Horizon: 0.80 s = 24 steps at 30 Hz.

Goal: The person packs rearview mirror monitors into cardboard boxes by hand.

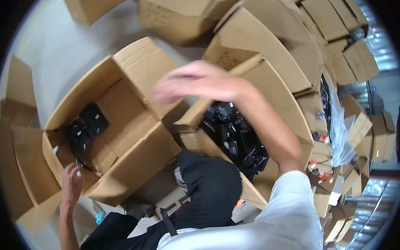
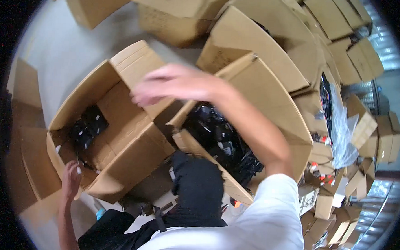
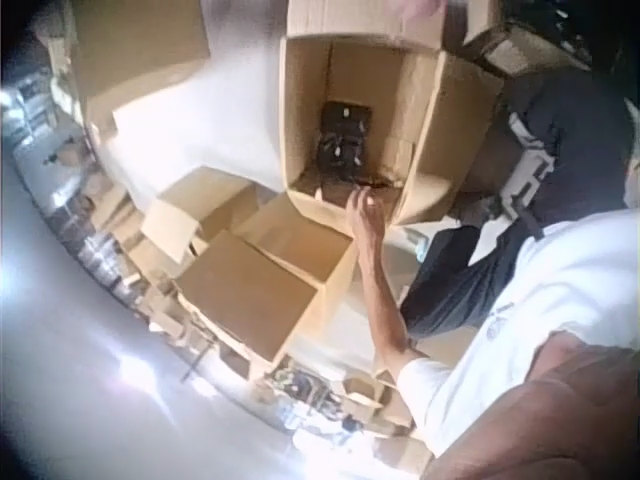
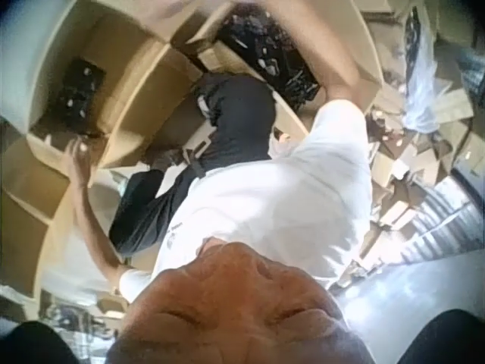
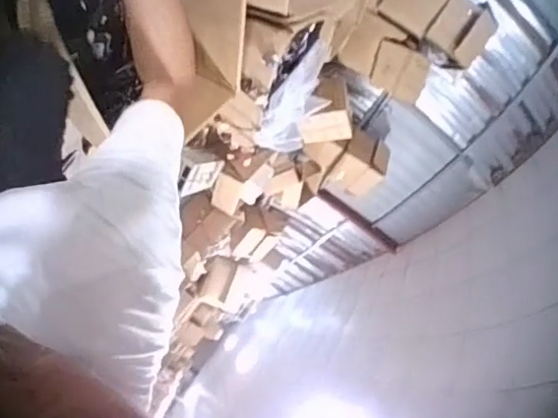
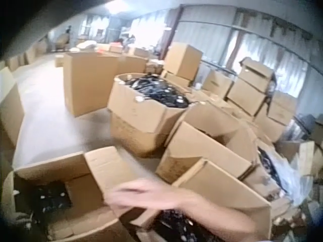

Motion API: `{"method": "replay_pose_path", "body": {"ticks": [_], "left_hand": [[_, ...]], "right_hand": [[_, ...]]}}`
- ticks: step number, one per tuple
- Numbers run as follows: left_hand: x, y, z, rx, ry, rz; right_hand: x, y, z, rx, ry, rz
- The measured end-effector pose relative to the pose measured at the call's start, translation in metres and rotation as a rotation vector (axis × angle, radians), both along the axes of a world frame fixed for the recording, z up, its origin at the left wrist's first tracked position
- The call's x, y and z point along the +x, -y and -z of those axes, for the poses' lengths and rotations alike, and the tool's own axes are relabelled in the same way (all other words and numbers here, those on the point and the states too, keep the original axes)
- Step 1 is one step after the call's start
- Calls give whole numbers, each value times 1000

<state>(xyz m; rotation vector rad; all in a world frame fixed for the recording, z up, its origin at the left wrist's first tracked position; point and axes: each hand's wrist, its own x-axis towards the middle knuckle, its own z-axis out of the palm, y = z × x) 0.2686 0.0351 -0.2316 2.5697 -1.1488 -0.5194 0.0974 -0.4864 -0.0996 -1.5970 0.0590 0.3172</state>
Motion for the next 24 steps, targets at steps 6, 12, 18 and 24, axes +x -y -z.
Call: {"method": "replay_pose_path", "body": {"ticks": [6, 12, 18, 24], "left_hand": [[-41, 62, -42, -72, -187, -50], [-98, 178, -107, -109, 27, 168], [-136, 227, -129, -248, 83, 359], [-163, 239, -154, -332, -27, 322]], "right_hand": [[-211, 115, 180, -766, -435, 551], [-271, 61, 298, -987, -652, 184], [-295, 82, 289, -977, -472, -91], [-307, 96, 249, -1142, -212, -194]]}}
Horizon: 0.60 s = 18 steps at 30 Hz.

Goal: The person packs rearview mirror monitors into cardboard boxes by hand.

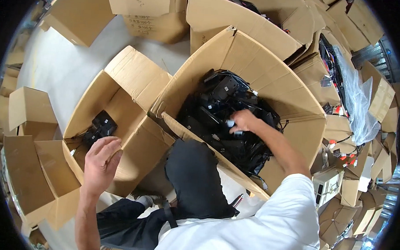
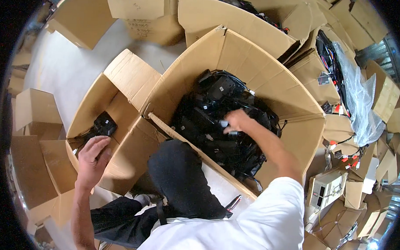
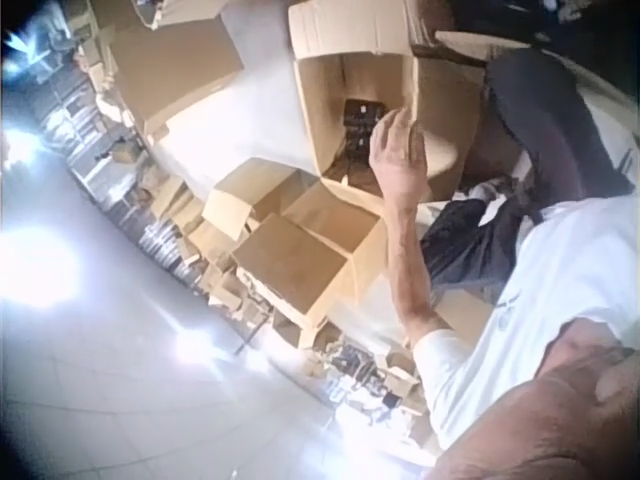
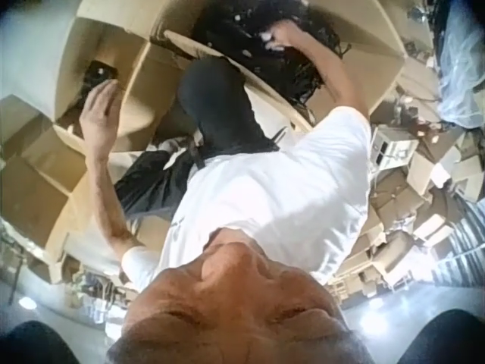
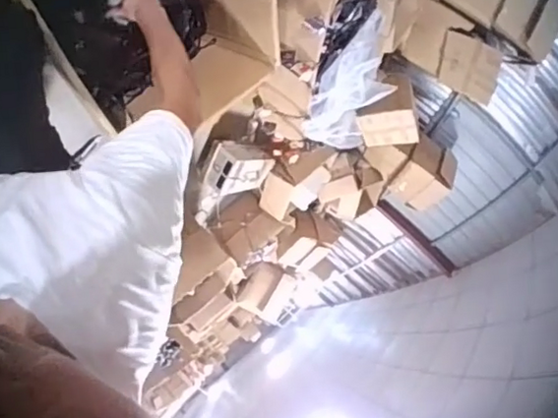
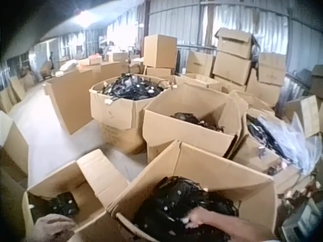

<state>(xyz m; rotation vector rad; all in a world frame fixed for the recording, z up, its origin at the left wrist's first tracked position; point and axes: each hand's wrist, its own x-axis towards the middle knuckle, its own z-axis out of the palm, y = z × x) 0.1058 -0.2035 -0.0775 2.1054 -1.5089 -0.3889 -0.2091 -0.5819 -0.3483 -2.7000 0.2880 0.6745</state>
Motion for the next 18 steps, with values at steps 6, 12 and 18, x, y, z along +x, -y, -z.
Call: {"method": "replay_pose_path", "body": {"ticks": [6, 12, 18], "left_hand": [[-58, 83, -23, -263, -163, 142], [-108, 153, -26, -326, 606, 338], [-49, 99, -23, -379, 99, -164]], "right_hand": [[20, 5, -164, 800, 753, 1320], [80, -81, -253, 1502, 855, 1145], [40, -33, -121, 860, 733, 866]]}}
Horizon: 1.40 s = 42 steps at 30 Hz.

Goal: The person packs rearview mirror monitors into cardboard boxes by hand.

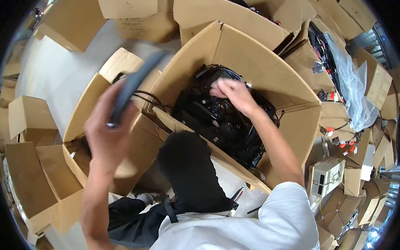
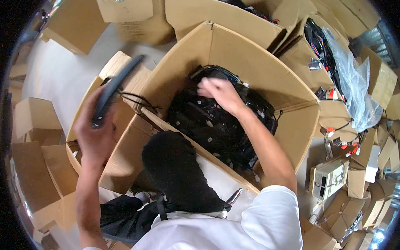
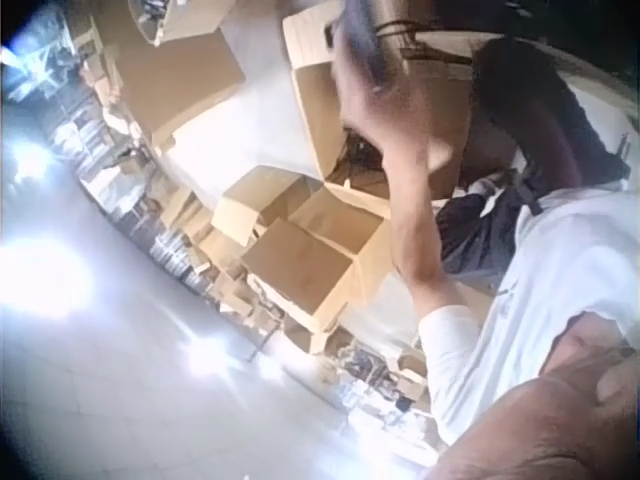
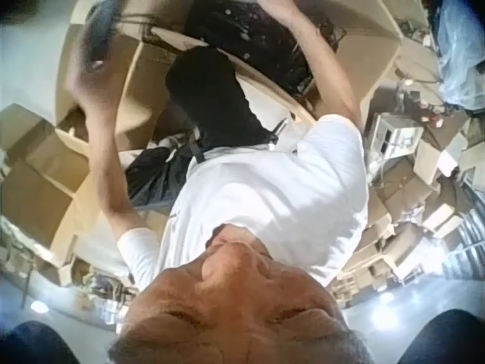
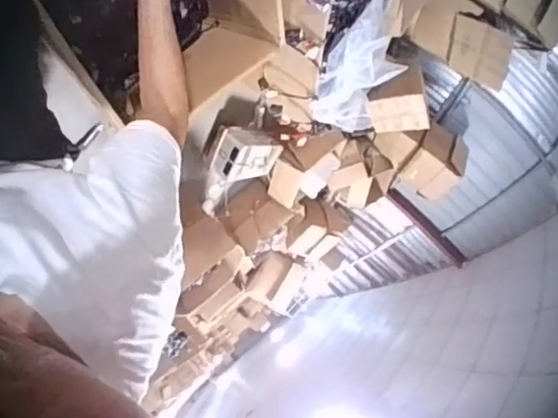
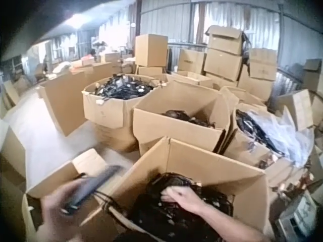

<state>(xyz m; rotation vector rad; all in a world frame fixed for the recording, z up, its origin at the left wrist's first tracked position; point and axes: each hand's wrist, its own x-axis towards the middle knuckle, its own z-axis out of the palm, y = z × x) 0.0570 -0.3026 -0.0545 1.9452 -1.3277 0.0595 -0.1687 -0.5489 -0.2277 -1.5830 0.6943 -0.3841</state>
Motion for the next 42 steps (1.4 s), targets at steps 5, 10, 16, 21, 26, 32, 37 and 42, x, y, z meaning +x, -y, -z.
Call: {"method": "replay_pose_path", "body": {"ticks": [5, 10, 16, 21, 26, 32, 37, 42], "left_hand": [[73, -96, 3, -363, -644, -433], [78, -161, 24, -698, -889, -598], [45, -165, 28, -773, -943, -687], [24, -147, 30, -879, -942, -518], [15, -149, 3, -794, -748, -446], [24, -187, -17, -773, -708, -422], [8, -219, -21, -817, -1125, -152], [7, -250, -29, -638, -815, -230]], "right_hand": [[-99, -39, 186, -353, -627, -209], [-96, -44, 100, -223, -651, -467], [-69, -6, -38, 117, -326, 43], [-8, -36, -115, 578, 337, 98], [66, -102, -181, -181, 133, -161], [112, -170, -256, -745, 271, -639], [169, -206, -247, -744, 425, -763], [188, -242, -236, -519, 392, -744]]}}
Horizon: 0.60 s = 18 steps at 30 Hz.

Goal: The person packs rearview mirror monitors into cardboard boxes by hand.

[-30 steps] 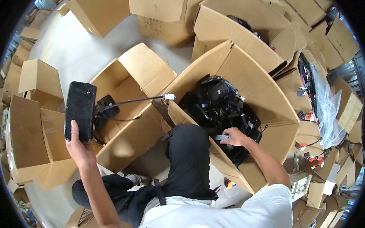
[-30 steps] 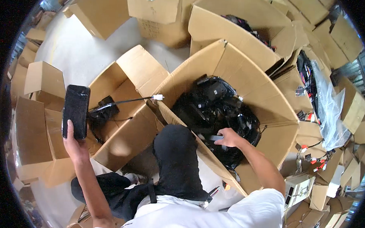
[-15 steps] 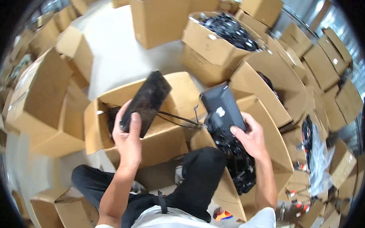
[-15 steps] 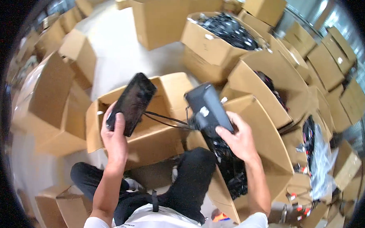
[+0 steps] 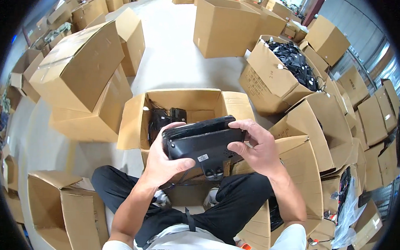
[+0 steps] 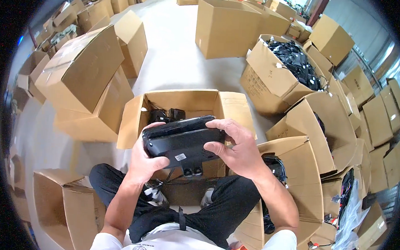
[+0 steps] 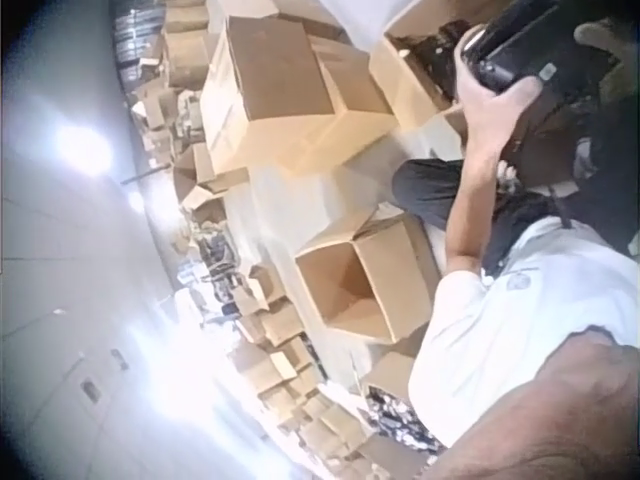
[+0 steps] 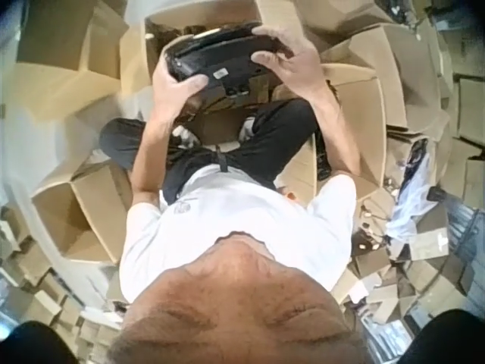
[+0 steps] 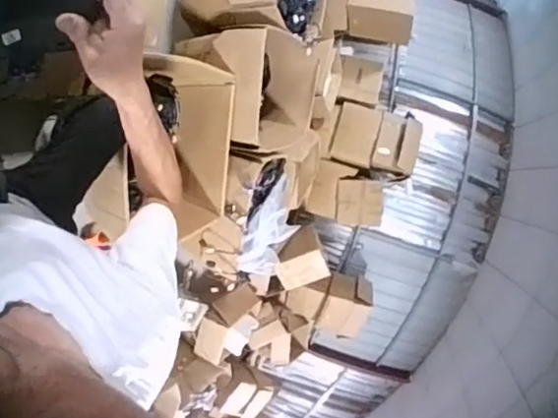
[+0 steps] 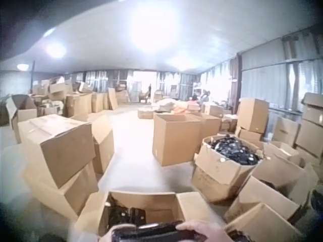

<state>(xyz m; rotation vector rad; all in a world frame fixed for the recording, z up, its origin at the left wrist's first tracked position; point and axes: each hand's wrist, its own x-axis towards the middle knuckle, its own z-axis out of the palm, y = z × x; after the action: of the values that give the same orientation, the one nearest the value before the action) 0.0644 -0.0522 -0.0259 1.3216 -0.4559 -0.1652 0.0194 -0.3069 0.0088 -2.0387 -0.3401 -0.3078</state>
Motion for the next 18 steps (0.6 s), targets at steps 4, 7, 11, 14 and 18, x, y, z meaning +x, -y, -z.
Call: {"method": "replay_pose_path", "body": {"ticks": [4, 7, 11, 14, 18], "left_hand": [[7, -12, 13, -3, -23, -45], [7, -21, 19, -162, -193, -53], [29, -18, 7, -60, -178, -93], [69, -37, -2, -40, -172, -36], [129, -46, 11, -416, -401, 44]], "right_hand": [[10, -27, 6, -157, 118, 118], [24, -35, 2, -542, 623, 384], [40, -63, 14, 234, -75, 99], [72, -51, -1, 282, -236, -118], [125, -69, -3, 619, -250, -160]]}}
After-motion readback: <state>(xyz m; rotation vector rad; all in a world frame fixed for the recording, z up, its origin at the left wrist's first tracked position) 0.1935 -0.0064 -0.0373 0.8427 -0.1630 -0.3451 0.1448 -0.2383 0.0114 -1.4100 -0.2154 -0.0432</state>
